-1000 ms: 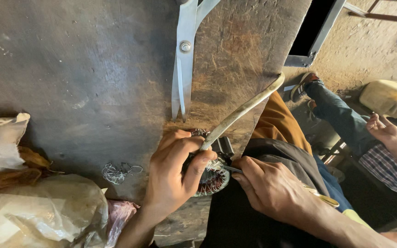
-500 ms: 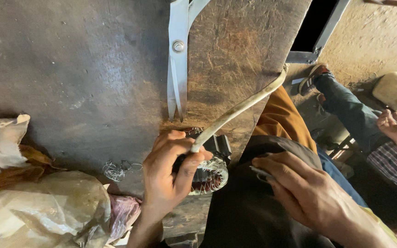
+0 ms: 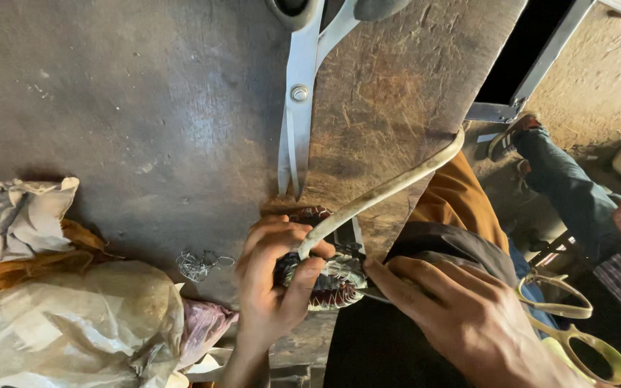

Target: The person uses pliers and scissors to strip the insulation from a white cable connected to a circular electrical component. They then use their hands to pull and arrange the exposed wires on the workbench.

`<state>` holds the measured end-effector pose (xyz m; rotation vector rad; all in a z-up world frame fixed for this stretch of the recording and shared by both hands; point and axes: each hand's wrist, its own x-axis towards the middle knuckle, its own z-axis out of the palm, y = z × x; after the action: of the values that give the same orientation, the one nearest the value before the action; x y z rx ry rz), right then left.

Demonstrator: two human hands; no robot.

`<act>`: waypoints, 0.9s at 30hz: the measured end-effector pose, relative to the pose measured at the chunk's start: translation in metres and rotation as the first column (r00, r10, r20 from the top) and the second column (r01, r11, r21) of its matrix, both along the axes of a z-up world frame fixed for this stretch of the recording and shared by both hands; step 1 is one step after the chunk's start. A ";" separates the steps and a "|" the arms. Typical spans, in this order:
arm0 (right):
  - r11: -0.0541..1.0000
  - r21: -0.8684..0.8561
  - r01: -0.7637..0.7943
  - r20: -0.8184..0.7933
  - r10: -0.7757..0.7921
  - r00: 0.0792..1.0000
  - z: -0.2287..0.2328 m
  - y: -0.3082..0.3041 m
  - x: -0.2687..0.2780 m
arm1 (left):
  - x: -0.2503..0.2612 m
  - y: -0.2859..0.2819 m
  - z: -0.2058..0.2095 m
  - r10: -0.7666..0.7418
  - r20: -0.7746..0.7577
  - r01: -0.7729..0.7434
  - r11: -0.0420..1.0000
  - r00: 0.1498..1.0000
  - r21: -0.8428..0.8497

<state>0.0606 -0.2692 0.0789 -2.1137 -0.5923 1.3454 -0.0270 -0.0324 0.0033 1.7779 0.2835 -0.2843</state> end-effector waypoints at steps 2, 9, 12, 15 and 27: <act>0.997 0.023 -0.074 -0.012 0.075 0.997 -0.002 -0.005 0.002 | 0.001 0.001 -0.001 -0.021 -0.022 0.021 1.000 1.000 0.002; 0.981 0.078 -0.176 -0.012 0.178 0.984 -0.008 -0.011 0.002 | -0.004 0.001 -0.011 -0.020 -0.010 0.019 0.999 1.000 -0.032; 0.988 0.075 -0.134 -0.090 0.141 0.986 -0.008 -0.009 0.004 | -0.005 0.002 -0.010 -0.023 -0.021 0.023 1.000 1.000 -0.021; 0.993 0.046 -0.109 -0.083 0.112 0.990 -0.007 -0.007 0.002 | -0.003 0.002 -0.008 -0.027 -0.047 0.026 1.000 0.999 -0.011; 0.981 0.026 0.191 0.076 -0.192 0.978 -0.017 0.017 -0.023 | 0.004 0.004 -0.004 -0.085 -0.091 0.086 0.996 0.992 0.010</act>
<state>0.0372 -0.2517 0.0620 -2.1559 -0.4179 1.1508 -0.0234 -0.0279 -0.0008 1.7964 0.2749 -0.4258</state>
